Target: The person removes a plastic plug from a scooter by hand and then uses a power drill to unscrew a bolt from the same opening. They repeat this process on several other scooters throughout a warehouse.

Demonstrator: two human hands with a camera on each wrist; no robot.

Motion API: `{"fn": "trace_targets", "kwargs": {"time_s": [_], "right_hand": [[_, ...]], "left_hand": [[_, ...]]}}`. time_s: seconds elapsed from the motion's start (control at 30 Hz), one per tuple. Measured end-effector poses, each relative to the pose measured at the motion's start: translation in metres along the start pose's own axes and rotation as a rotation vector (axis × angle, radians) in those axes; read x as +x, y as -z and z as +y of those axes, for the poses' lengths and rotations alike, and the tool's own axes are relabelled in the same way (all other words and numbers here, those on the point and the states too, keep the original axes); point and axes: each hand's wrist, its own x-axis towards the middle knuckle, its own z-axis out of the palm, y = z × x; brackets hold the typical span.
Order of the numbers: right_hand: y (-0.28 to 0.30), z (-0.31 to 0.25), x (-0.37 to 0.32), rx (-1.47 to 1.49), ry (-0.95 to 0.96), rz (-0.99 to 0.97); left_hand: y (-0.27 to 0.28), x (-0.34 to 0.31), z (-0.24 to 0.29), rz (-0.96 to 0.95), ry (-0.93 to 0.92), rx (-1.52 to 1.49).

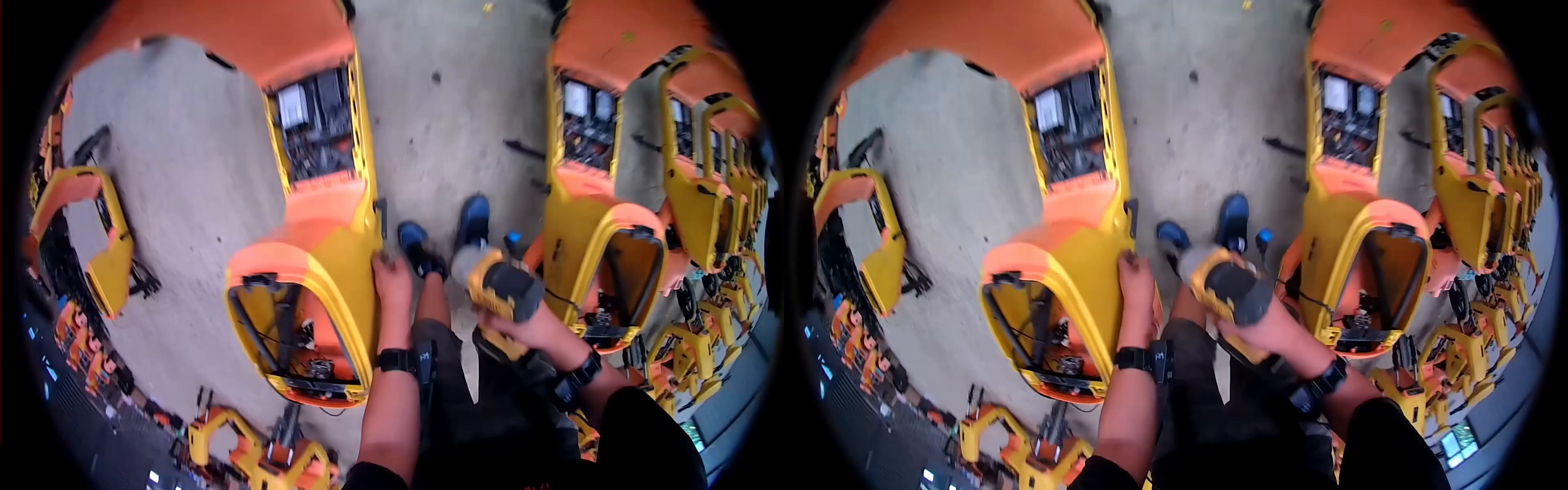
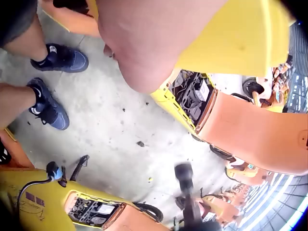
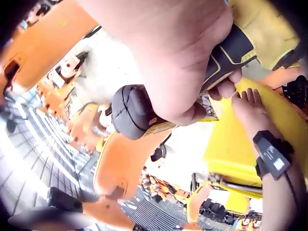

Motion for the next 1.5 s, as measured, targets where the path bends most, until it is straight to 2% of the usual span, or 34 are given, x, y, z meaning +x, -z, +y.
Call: {"fn": "trace_targets", "kwargs": {"time_s": [0.03, 0.07, 0.1, 0.17, 0.23, 0.27, 0.3, 0.37, 0.4, 0.43, 0.53, 0.57, 0.63, 0.67, 0.7, 0.73, 0.77, 0.8, 0.83, 0.87, 0.93, 1.03, 1.07, 1.1, 1.17, 1.2, 1.3, 1.33, 1.37, 1.4, 1.43, 1.47, 1.5], "right_hand": [[-0.004, 0.024, 0.027, 0.066, -0.023, 0.0], [-0.014, 0.056, 0.052, 0.24, -0.177, 0.009], [-0.023, 0.09, 0.078, 0.405, -0.321, 0.028], [-0.033, 0.135, 0.119, 0.3, -0.274, 0.059], [-0.04, 0.154, 0.138, 0.731, -0.341, 0.094], [-0.04, 0.16, 0.145, 0.827, -0.362, 0.084], [-0.041, 0.163, 0.148, 0.927, -0.389, 0.081], [-0.043, 0.175, 0.155, 0.982, -0.412, 0.066], [-0.048, 0.183, 0.159, 1.055, -0.394, 0.085], [-0.051, 0.189, 0.162, 1.127, -0.375, 0.1], [-0.051, 0.194, 0.165, 1.075, -0.382, 0.149], [-0.05, 0.194, 0.164, 1.004, -0.391, 0.19], [-0.047, 0.191, 0.161, 0.92, -0.337, 0.301], [-0.044, 0.192, 0.16, 0.827, -0.311, 0.323], [-0.04, 0.193, 0.159, 0.731, -0.285, 0.344], [-0.035, 0.194, 0.159, 0.723, -0.286, 0.335], [-0.03, 0.194, 0.159, 0.631, -0.28, 0.419], [-0.025, 0.193, 0.16, 0.539, -0.273, 0.502], [-0.011, 0.19, 0.161, 0.46, -0.358, 0.472], [-0.005, 0.195, 0.165, 0.451, -0.331, 0.508], [0.009, 0.204, 0.171, 0.37, -0.274, 0.55], [0.029, 0.202, 0.177, 0.336, -0.294, 0.56], [0.035, 0.208, 0.177, 0.238, -0.273, 0.518], [0.041, 0.205, 0.179, 0.28, -0.29, 0.512], [0.048, 0.217, 0.178, 0.049, -0.238, 0.469], [0.052, 0.215, 0.179, 0.06, -0.214, 0.46], [0.057, 0.21, 0.184, 0.048, -0.198, 0.485], [0.057, 0.212, 0.183, 0.104, -0.24, 0.482], [0.057, 0.214, 0.183, 0.116, -0.228, 0.504], [0.053, 0.222, 0.181, 0.273, -0.272, 0.527], [0.048, 0.226, 0.18, 0.436, -0.316, 0.547], [0.055, 0.206, 0.183, 0.605, -0.385, 0.509], [0.053, 0.205, 0.183, 0.664, -0.306, 0.526]], "left_hand": [[-0.013, 0.015, -0.015, 0.013, 0.006, 0.012], [-0.018, 0.025, -0.012, -0.034, 0.029, 0.12], [-0.036, 0.033, -0.022, 0.105, -0.124, 0.224], [-0.052, 0.048, -0.021, 0.133, -0.083, 0.301], [-0.051, 0.06, -0.01, 0.121, 0.109, 0.181], [-0.05, 0.063, -0.012, 0.122, 0.106, 0.087], [-0.05, 0.063, -0.019, 0.11, 0.12, 0.121], [-0.059, 0.067, -0.022, 0.177, 0.097, -0.072], [-0.061, 0.064, -0.007, 0.192, 0.197, -0.236], [-0.062, 0.06, 0.001, 0.196, 0.199, -0.228], [-0.062, 0.048, 0.021, 0.148, 0.468, -0.448], [-0.064, 0.046, 0.021, 0.146, 0.458, -0.456], [-0.072, 0.043, 0.012, -0.108, 0.646, -0.349], [-0.087, 0.05, 0.003, -0.148, 0.537, -0.235], [-0.103, 0.066, -0.002, -0.168, 0.332, 0.004], [-0.13, 0.085, -0.024, -0.01, 0.015, 0.256], [-0.15, 0.105, -0.016, 0.015, -0.046, 0.368], [-0.171, 0.131, -0.033, 0.001, -0.158, 0.453], [-0.186, 0.151, -0.03, -0.038, -0.09, 0.567], [-0.2, 0.171, -0.024, -0.076, -0.023, 0.678], [-0.218, 0.22, -0.025, -0.067, -0.102, 0.925], [-0.226, 0.302, -0.055, 0.272, -0.507, 1.081], [-0.225, 0.323, -0.056, 0.227, -0.416, 1.122], [-0.225, 0.329, -0.045, 0.218, -0.348, 1.093], [-0.227, 0.351, -0.057, 0.154, -0.312, 0.906], [-0.23, 0.356, -0.061, 0.2, -0.319, 0.919], [-0.234, 0.362, -0.072, 0.158, -0.306, 0.744], [-0.237, 0.357, -0.063, 0.16, -0.306, 0.746], [-0.242, 0.347, -0.059, 0.149, -0.209, 0.66], [-0.245, 0.332, -0.053, 0.143, -0.11, 0.582], [-0.247, 0.314, -0.05, 0.119, -0.169, 0.493], [-0.252, 0.289, -0.044, -0.038, -0.016, -0.254], [-0.249, 0.262, -0.029, -0.093, -0.008, -0.404]]}}
